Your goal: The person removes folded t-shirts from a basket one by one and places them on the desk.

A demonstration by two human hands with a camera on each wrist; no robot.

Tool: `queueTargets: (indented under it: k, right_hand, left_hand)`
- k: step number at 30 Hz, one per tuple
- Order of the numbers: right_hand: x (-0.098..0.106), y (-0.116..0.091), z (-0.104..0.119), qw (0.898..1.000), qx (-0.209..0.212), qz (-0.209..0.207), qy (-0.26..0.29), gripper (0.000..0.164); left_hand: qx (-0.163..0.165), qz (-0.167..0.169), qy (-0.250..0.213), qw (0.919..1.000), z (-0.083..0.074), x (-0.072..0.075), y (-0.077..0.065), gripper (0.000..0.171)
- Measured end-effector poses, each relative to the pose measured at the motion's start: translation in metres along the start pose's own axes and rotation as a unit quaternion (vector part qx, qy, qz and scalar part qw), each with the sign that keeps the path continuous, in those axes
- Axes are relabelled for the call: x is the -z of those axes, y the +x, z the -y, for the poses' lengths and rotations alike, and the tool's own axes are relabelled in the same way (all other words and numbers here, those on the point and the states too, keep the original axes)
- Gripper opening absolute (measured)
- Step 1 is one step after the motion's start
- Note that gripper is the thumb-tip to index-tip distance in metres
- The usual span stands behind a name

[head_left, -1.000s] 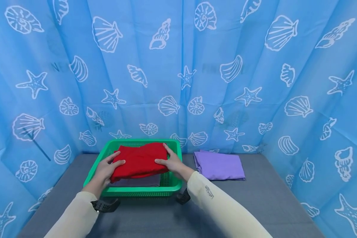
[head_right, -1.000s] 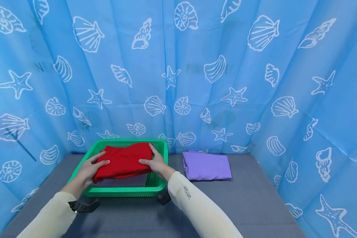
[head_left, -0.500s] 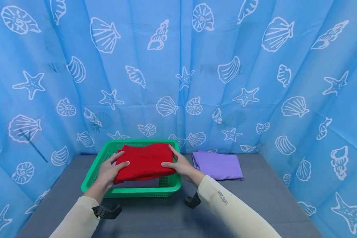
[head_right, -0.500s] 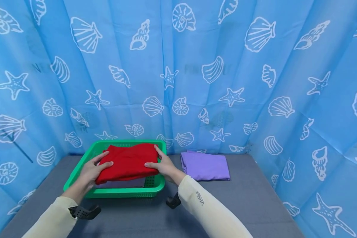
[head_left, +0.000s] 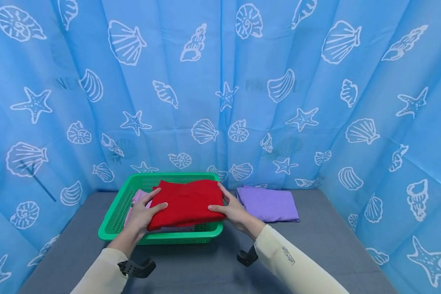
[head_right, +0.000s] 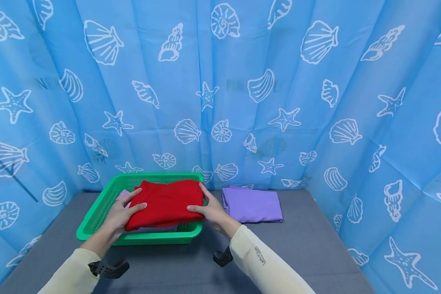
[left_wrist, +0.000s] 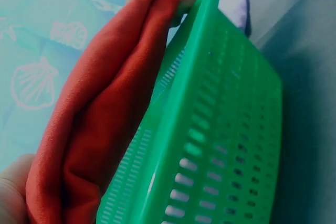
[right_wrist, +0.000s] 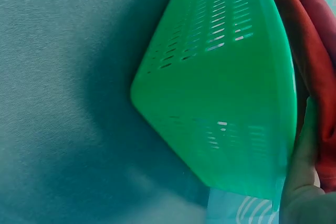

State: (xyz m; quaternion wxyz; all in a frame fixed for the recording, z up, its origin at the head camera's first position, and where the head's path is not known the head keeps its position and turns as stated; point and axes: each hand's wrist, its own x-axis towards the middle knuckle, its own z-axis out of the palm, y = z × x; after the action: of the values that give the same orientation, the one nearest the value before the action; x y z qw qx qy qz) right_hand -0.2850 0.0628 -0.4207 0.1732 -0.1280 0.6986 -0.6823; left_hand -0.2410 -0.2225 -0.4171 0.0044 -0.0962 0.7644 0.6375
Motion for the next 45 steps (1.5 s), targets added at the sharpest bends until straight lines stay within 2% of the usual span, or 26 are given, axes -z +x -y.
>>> queueTargets:
  k: [2,8,13,22,30,38,45]
  right_hand:
    - [0.003,-0.004,-0.002,1.0,0.0,0.002,0.009,0.09]
    - [0.014,-0.014,-0.004,0.999,0.001,0.004,0.036,0.09]
    - [0.022,-0.025,-0.004,0.999,0.007,0.006,0.038,0.09]
    - [0.034,-0.044,-0.003,0.999,0.006,-0.022,0.048,0.092]
    - [0.046,-0.061,-0.004,0.998,0.009,-0.038,0.039,0.092]
    - [0.06,-0.078,-0.009,0.997,0.0,-0.049,0.062,0.093]
    - [0.073,-0.091,-0.012,0.996,-0.005,-0.046,0.073,0.091]
  left_hand:
    - [-0.005,0.004,-0.006,1.0,0.0,-0.004,-0.001,0.08]
    - [-0.032,-0.007,0.018,0.9993,0.001,-0.015,-0.003,0.078]
    - [-0.054,-0.013,0.026,0.9981,0.002,-0.025,-0.006,0.079]
    - [-0.09,-0.02,0.027,0.9954,0.001,-0.045,-0.013,0.087]
    - [-0.092,-0.01,0.014,0.9956,0.001,-0.062,-0.018,0.089]
    - [-0.094,0.01,-0.012,0.9955,-0.001,-0.081,-0.025,0.089]
    - [-0.116,0.017,0.009,0.9931,0.0,-0.095,-0.027,0.091]
